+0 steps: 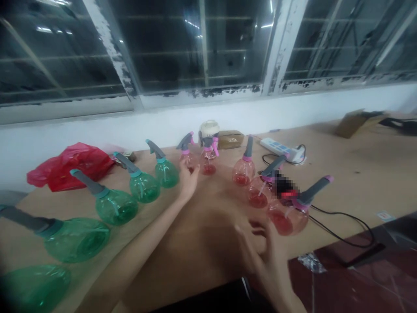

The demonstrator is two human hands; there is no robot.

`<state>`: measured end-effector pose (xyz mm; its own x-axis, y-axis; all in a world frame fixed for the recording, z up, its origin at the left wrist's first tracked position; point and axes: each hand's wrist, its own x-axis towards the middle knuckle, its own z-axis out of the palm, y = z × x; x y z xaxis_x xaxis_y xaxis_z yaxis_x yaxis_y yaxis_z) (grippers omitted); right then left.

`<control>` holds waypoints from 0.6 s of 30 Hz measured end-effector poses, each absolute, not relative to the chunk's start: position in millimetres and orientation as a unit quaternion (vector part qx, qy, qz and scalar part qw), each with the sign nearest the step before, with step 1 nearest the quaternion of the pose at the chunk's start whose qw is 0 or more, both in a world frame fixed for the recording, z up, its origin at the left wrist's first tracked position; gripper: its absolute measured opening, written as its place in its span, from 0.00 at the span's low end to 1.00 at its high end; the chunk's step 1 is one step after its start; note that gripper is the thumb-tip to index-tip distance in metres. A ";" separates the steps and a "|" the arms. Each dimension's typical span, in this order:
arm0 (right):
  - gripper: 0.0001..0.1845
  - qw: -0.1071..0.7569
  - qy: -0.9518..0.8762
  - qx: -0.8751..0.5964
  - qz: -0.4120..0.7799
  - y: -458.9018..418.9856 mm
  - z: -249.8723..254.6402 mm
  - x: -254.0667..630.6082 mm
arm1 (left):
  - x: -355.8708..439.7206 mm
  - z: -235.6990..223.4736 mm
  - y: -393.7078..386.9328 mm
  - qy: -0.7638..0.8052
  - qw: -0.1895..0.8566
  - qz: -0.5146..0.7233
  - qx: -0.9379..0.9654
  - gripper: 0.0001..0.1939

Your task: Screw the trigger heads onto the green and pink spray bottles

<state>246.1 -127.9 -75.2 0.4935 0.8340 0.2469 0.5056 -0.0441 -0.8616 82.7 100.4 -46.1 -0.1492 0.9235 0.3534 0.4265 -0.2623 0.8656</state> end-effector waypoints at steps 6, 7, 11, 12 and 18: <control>0.34 0.545 -0.535 -0.616 0.193 19.0 -52.4 209.4 | 73.1 -40.7 109.9 0.563 0.244 0.538 0.578 0.25; 0.38 0.550 -0.520 -0.627 0.187 38.7 -51.8 206.3 | 72.3 -40.4 112.1 0.564 0.246 0.536 0.577 0.25; 0.48 0.563 -0.471 -0.652 0.187 92.2 -49.9 195.4 | 71.4 -38.3 122.0 0.572 0.255 0.520 0.581 0.25; 0.50 0.568 -0.466 -0.652 0.186 101.1 -49.7 193.7 | 71.4 -37.6 124.5 0.574 0.258 0.514 0.582 0.25; 0.46 0.587 -0.486 -0.622 0.179 146.2 -54.5 195.0 | 72.5 -31.7 136.1 0.592 0.280 0.466 0.595 0.23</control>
